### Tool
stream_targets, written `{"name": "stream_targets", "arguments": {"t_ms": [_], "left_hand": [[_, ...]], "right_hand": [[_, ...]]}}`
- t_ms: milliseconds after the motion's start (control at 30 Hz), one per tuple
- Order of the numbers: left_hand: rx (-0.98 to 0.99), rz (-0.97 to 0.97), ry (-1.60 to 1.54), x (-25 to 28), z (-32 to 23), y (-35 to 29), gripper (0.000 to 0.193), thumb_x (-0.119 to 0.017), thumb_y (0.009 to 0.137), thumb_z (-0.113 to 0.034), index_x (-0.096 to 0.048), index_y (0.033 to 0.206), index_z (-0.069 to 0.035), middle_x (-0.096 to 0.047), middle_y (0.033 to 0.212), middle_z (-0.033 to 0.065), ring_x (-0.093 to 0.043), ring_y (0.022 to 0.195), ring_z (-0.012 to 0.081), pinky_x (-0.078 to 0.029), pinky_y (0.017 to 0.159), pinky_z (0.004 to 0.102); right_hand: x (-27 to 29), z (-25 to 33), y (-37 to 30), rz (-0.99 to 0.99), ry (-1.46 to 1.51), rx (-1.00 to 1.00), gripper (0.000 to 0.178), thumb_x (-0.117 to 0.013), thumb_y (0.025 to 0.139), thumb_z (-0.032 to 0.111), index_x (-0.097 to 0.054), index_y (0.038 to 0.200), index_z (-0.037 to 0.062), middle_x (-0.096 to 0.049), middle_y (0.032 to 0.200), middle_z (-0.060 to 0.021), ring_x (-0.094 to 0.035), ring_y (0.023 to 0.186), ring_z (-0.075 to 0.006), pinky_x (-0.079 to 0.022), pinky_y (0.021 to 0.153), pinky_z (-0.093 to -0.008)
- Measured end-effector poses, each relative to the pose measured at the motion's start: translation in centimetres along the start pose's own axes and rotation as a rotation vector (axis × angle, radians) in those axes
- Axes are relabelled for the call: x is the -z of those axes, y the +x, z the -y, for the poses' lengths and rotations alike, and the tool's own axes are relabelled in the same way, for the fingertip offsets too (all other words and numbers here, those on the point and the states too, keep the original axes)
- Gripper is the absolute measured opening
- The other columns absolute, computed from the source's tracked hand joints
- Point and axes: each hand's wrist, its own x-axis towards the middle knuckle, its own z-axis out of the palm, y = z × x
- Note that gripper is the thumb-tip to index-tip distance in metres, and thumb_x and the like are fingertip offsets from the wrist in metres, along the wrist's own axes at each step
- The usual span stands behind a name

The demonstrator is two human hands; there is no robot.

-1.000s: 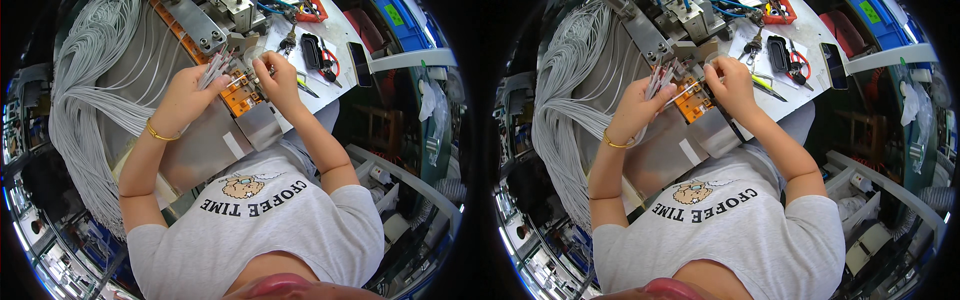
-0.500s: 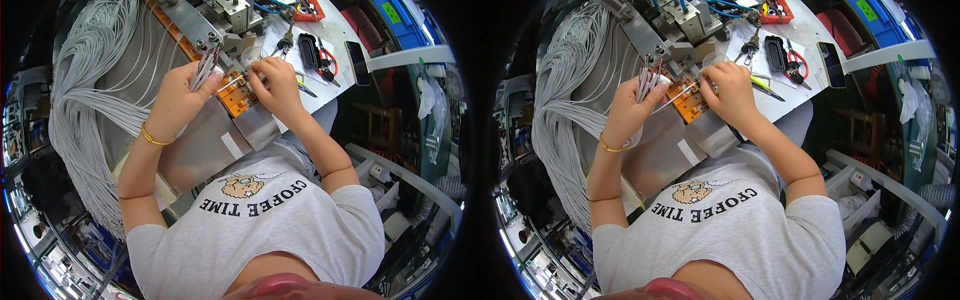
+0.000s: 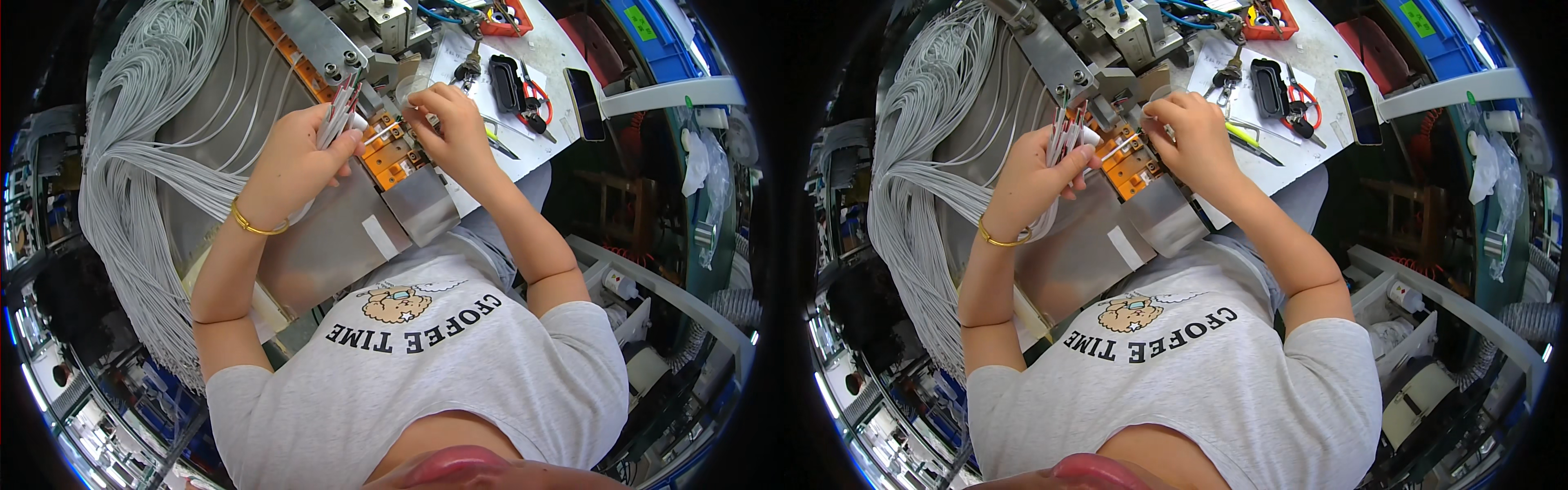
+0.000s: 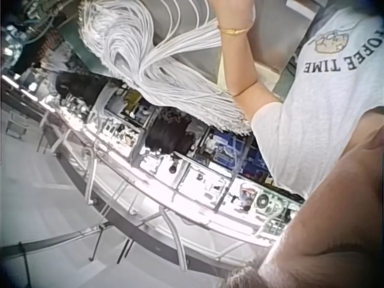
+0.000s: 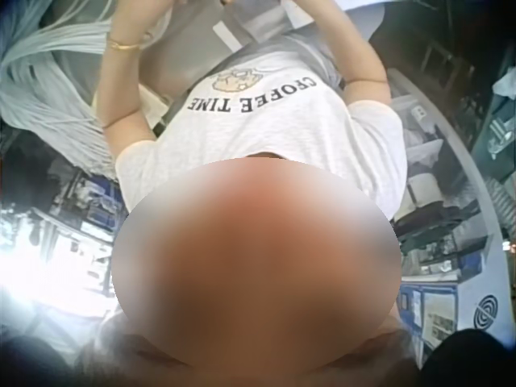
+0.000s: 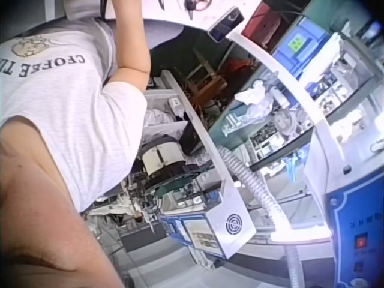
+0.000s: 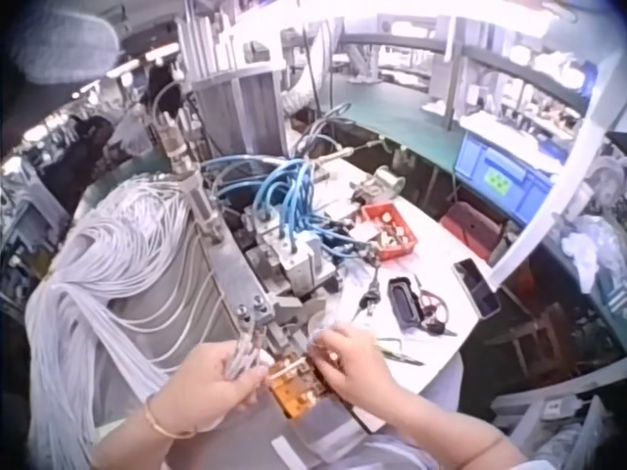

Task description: The person attaches connector components onto the ends of wires using a machine by hand, puts on a back support belt around their waist, and resumes inserting wires into the machine.

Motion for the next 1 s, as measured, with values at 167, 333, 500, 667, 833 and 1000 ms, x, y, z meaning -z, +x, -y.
{"name": "stream_targets", "arguments": {"t_ms": [167, 333, 500, 667, 833, 1000], "left_hand": [[0.022, -0.006, -0.018, 0.0, 0.1, 0.2, 0.016, -0.056, 0.088, -0.015, -0.058, 0.092, 0.000, -0.062, 0.076, 0.0028, -0.055, 0.057, 0.0066, -0.046, 0.049, 0.0219], [0.084, 0.053, 0.011, -0.2, 1.3, 0.7, 0.016, -0.056, 0.088, -0.016, -0.058, 0.092, 0.000, -0.062, 0.075, 0.0029, -0.055, 0.057, 0.0066, -0.046, 0.049, 0.0224], [0.067, 0.114, 0.045, 0.0, 0.7, 0.8, 0.017, -0.058, 0.088, -0.017, -0.059, 0.092, -0.001, -0.062, 0.071, 0.0020, -0.054, 0.057, 0.0060, -0.044, 0.048, 0.0223], [-0.004, 0.121, 0.115, -0.2, 0.4, 0.4, 0.019, -0.061, 0.087, -0.020, -0.061, 0.091, -0.001, -0.061, 0.067, 0.0009, -0.050, 0.056, 0.0062, -0.042, 0.051, 0.0243], [-0.050, 0.117, 0.165, 0.3, 0.6, 0.4, 0.022, -0.066, 0.084, -0.022, -0.063, 0.093, -0.001, -0.061, 0.069, 0.0009, -0.047, 0.057, 0.0072, -0.041, 0.055, 0.0266], [-0.363, -0.013, 0.144, -0.7, 1.6, 0.6, 0.023, -0.067, 0.083, -0.018, -0.062, 0.096, -0.001, -0.061, 0.072, 0.0011, -0.048, 0.058, 0.0078, -0.042, 0.056, 0.0267]], "right_hand": [[0.1, -0.2, 0.1, -0.034, -0.127, 0.160, 0.011, -0.061, 0.080, 0.008, -0.057, 0.085, -0.0014, -0.056, 0.074, -0.0098, -0.054, 0.070, -0.0254, -0.041, 0.059, -0.0351], [0.0, 0.1, 0.0, 0.022, -0.096, 0.055, 0.012, -0.062, 0.080, 0.010, -0.056, 0.082, -0.0007, -0.058, 0.075, -0.0091, -0.053, 0.071, -0.0262, -0.040, 0.062, -0.0364], [0.5, 1.1, 0.3, -0.089, -0.144, 0.162, 0.014, -0.063, 0.081, 0.011, -0.056, 0.083, -0.0009, -0.058, 0.076, -0.0091, -0.054, 0.070, -0.0230, -0.041, 0.062, -0.0331], [0.2, 2.6, 0.2, 0.038, 0.279, 0.117, 0.016, -0.064, 0.082, 0.013, -0.057, 0.084, -0.0009, -0.057, 0.075, -0.0086, -0.055, 0.071, -0.0188, -0.042, 0.064, -0.0297], [1.4, 3.2, 0.1, 0.185, 0.305, 0.005, 0.016, -0.064, 0.082, 0.013, -0.058, 0.087, -0.0011, -0.057, 0.077, -0.0076, -0.056, 0.073, -0.0164, -0.044, 0.065, -0.0276], [1.5, 3.8, 0.2, 0.185, 0.281, 0.066, 0.014, -0.063, 0.083, 0.011, -0.058, 0.088, -0.0015, -0.058, 0.078, -0.0072, -0.057, 0.073, -0.0162, -0.044, 0.066, -0.0265]]}}
